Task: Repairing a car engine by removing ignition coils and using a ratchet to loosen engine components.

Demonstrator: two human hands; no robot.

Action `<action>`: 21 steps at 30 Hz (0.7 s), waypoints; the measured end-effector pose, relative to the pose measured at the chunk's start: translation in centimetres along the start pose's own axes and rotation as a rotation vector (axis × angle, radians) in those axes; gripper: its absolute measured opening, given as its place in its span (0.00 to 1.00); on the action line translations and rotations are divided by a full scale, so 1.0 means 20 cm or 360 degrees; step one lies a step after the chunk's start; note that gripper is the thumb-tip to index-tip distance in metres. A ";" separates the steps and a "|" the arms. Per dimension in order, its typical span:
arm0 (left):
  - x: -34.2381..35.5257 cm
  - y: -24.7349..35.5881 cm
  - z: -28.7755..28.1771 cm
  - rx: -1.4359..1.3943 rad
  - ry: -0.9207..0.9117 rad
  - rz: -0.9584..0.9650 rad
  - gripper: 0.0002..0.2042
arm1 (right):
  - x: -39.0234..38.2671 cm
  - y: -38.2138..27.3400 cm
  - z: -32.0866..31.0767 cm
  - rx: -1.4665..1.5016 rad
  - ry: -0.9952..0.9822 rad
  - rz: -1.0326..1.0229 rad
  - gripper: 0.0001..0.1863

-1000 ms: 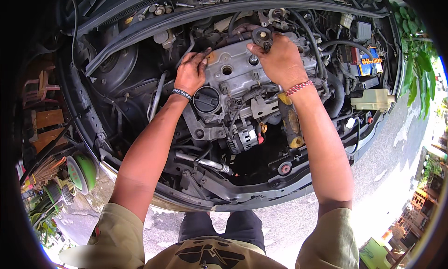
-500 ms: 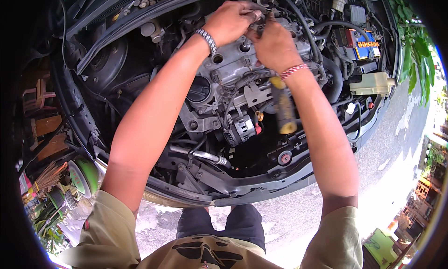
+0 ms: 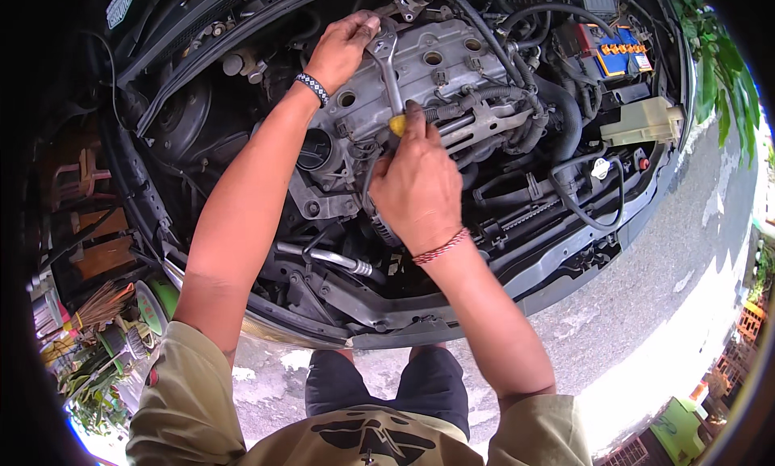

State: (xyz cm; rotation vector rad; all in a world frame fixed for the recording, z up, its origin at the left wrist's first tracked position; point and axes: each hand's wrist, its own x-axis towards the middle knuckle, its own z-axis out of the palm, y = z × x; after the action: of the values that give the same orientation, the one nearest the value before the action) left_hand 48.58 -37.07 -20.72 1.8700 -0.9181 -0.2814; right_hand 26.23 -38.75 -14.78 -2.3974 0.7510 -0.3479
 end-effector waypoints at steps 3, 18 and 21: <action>0.05 -0.09 0.01 -0.0161 -0.0002 0.0005 0.14 | 0.01 -0.09 -0.05 -0.0504 -0.0159 0.0058 0.28; 0.31 -0.16 0.19 -0.1261 -0.0742 -0.0360 0.10 | 0.03 -0.07 0.20 -0.1255 0.0448 0.0496 0.12; 0.39 -0.15 0.18 -0.1331 -0.0642 -0.0256 0.11 | 0.07 -0.14 0.16 -0.1325 0.0418 0.0500 0.13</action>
State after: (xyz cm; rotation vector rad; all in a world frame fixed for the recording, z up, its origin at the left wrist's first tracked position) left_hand 53.34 -44.26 -23.57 1.1146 -0.7379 -1.0019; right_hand 29.90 -36.26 -15.54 -2.9367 1.6250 -0.2458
